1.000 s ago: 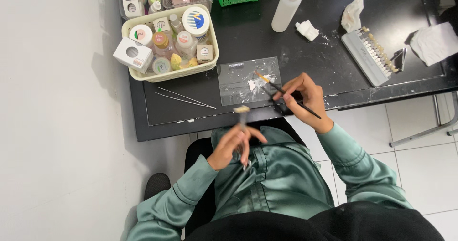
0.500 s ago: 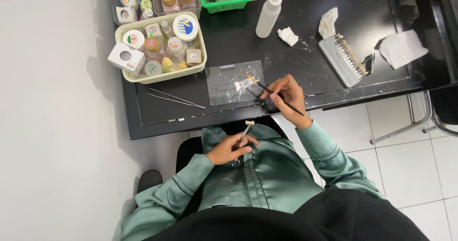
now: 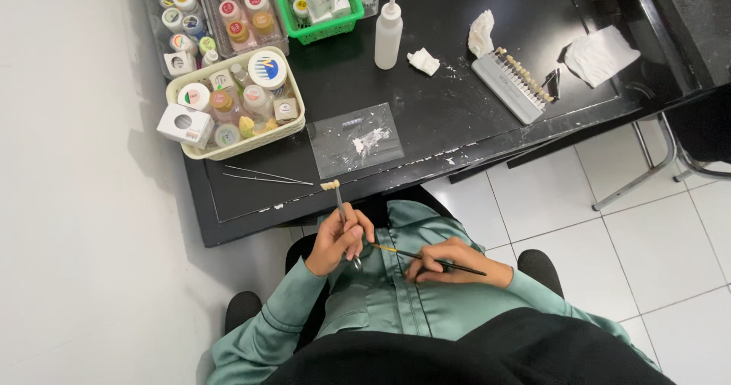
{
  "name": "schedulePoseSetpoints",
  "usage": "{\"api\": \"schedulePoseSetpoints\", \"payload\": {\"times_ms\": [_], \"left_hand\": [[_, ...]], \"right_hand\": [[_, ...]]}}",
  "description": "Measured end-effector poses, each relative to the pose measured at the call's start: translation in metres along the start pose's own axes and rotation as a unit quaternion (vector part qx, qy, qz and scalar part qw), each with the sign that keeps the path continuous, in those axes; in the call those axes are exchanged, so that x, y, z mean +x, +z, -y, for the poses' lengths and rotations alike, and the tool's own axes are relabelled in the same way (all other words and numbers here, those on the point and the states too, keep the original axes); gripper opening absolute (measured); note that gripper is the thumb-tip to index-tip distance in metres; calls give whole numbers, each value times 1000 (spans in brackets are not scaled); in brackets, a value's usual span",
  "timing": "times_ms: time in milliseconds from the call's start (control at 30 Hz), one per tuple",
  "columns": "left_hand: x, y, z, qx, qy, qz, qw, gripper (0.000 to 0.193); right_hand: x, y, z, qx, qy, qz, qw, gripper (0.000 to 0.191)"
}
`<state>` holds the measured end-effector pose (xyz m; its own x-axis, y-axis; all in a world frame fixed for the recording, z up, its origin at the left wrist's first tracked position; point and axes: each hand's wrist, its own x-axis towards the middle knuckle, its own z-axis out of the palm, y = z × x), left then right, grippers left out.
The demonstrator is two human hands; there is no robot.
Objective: The person sits at a dental laboratory bench and first trims and adjusts a denture tooth on a metal holder using scissors and tweezers. They then hold the tooth holder in one hand and use a brush to apply and shape white ceramic paste onto the denture teeth, dipping from a shade guide area and working the surface repeatedly.
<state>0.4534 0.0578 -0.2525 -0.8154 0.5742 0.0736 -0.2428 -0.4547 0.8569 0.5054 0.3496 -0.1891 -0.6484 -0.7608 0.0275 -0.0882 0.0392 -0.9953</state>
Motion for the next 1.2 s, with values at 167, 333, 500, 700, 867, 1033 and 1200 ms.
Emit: {"api": "schedulePoseSetpoints", "payload": {"times_ms": [167, 333, 500, 700, 867, 1033, 1200], "left_hand": [[-8, 3, 3, -14, 55, -7, 998, 21], [-10, 9, -6, -11, 89, -7, 996, 22], [-15, 13, -16, -12, 122, -13, 992, 22], [-14, 7, -24, -14, 135, -33, 990, 25], [-10, 16, -22, -42, 94, -25, 994, 34], [5, 15, -18, -22, 47, -21, 998, 36], [34, 5, -5, -21, -6, -26, 999, 36]], "right_hand": [[0, -7, -5, -60, -70, -167, 982, 47], [-1, -26, 47, -158, -138, -319, 924, 47], [16, -15, 95, -189, -248, -241, 919, 45], [41, -46, 97, -310, -102, -241, 914, 43], [32, -55, 75, -72, -143, -156, 975, 45], [43, -52, 35, -85, -82, -155, 981, 42], [76, -78, 3, -28, -94, -232, 968, 13]]}}
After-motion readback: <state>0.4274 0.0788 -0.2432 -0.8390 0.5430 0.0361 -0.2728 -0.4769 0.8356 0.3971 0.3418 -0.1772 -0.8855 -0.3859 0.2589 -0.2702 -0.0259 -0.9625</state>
